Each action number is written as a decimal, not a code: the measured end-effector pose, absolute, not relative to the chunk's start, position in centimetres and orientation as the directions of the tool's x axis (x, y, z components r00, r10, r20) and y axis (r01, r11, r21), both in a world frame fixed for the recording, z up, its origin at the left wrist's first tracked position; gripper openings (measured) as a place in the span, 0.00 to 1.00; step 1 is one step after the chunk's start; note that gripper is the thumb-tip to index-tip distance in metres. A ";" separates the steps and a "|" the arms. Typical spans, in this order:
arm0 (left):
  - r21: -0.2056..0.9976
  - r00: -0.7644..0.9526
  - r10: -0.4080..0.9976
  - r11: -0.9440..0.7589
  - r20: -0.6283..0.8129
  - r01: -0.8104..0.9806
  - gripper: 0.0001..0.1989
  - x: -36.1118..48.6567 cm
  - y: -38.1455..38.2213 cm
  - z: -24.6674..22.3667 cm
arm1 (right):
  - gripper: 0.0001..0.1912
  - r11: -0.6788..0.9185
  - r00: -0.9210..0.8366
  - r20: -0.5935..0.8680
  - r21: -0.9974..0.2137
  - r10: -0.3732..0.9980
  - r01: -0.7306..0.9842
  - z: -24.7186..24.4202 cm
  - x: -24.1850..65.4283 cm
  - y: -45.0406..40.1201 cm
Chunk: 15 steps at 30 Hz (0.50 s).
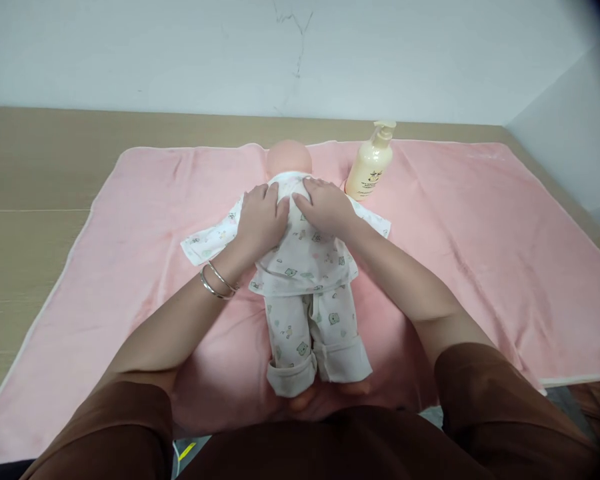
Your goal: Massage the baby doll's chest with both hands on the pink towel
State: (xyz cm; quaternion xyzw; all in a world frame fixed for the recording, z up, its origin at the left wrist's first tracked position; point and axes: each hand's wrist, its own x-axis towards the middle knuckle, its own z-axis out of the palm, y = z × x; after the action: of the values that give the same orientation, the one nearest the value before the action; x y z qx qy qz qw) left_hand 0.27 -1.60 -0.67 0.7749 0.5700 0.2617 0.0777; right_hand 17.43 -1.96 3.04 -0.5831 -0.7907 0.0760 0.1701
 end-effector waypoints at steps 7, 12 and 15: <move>0.499 0.191 0.933 -0.328 0.305 0.802 0.26 0.2 -0.3 -1.4 | 0.27 0.323 -0.273 0.230 -0.220 0.934 0.920 2.4 16.8 -2.8; 0.501 0.148 0.938 -0.296 0.314 0.813 0.25 0.2 0.1 -1.4 | 0.25 0.376 -0.327 0.248 -0.187 0.912 0.908 2.7 16.2 -4.0; 0.453 0.150 0.912 -0.326 0.382 0.829 0.25 1.2 -1.9 -1.1 | 0.25 0.318 -0.275 0.177 -0.301 0.945 0.899 2.9 17.3 -2.2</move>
State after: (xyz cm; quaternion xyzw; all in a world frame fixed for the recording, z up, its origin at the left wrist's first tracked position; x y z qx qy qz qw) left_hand 1.22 -1.85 -1.07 0.7552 0.5764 0.3048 0.0675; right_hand 17.27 -2.17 2.89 -0.5798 -0.7951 0.0708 0.1629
